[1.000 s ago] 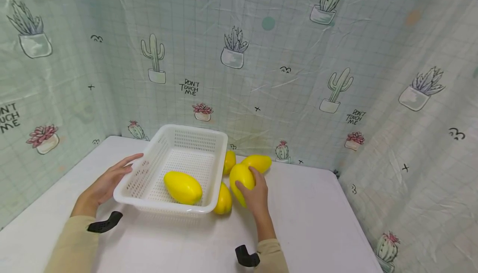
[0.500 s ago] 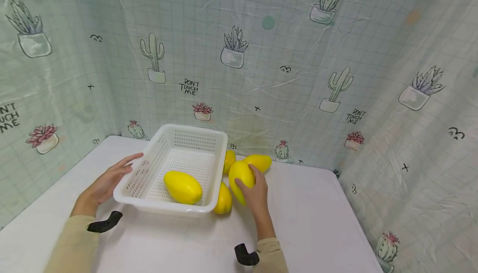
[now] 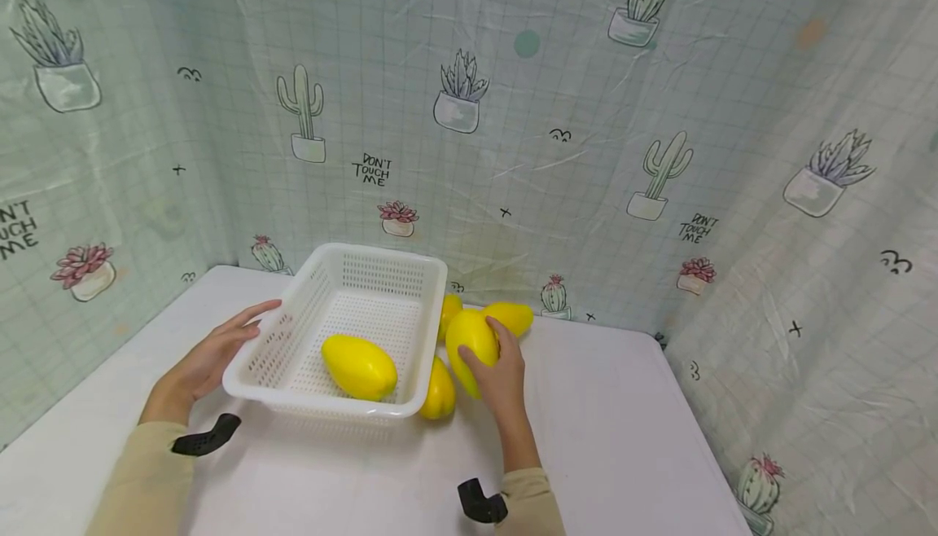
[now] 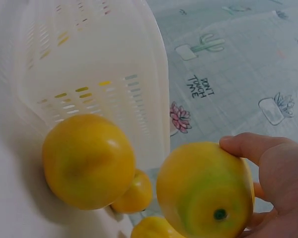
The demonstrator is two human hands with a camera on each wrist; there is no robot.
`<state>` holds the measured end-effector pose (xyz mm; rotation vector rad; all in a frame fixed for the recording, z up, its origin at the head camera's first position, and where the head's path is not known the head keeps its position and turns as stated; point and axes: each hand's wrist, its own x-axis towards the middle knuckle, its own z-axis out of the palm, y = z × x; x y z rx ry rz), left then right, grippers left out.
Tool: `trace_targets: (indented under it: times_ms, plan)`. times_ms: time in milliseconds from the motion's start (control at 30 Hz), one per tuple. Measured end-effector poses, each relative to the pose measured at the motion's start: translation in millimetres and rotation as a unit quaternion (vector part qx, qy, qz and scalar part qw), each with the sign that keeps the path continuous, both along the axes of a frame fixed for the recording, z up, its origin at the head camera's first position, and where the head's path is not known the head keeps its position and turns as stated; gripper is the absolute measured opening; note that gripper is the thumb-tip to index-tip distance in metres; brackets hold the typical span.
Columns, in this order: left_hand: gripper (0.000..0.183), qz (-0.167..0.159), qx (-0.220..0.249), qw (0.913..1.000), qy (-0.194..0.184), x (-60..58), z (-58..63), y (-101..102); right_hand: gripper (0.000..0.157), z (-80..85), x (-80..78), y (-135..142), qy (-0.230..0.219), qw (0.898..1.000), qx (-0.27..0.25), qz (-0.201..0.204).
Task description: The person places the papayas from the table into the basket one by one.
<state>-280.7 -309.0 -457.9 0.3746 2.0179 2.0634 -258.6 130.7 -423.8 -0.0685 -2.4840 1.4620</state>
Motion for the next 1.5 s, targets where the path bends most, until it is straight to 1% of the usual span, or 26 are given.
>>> trace_targets:
  times_ms: [100, 233, 467, 733, 1000, 1200, 1500]
  plan:
    - [0.052, -0.001, 0.002, 1.0000, 0.000, 0.1, -0.5, -0.3, 0.066, 1.2, 1.1, -0.6, 0.007, 1.000, 0.003, 0.002]
    - [0.052, -0.001, 0.000, 1.0000, 0.001, 0.1, -1.0, -0.6, 0.066, 4.8, 2.2, -1.3, 0.006, 1.000, -0.005, 0.007]
    - [0.052, 0.002, -0.007, 1.0000, 0.003, -0.3, -1.1, -1.2, 0.067, 11.2, 2.8, -2.8, -0.007, 1.000, -0.028, 0.011]
    - [0.052, -0.003, 0.000, 1.0000, 0.004, -0.7, -0.6, -1.4, 0.067, 13.7, 1.9, -6.0, -0.004, 0.999, -0.031, 0.014]
    - [0.052, 0.006, -0.013, 0.9999, 0.000, -0.9, -0.5, -0.6, 0.067, 18.2, 4.4, -9.2, 0.003, 0.999, -0.041, 0.022]
    - [0.052, 0.005, -0.018, 0.9998, 0.003, -1.5, -1.6, -0.8, 0.065, 19.5, 5.4, -11.1, 0.008, 0.999, -0.043, 0.028]
    - [0.053, 0.006, -0.022, 0.9997, 0.005, -1.0, -1.7, -1.4, 0.066, 22.7, 6.1, -16.2, 0.006, 0.998, -0.055, 0.032]
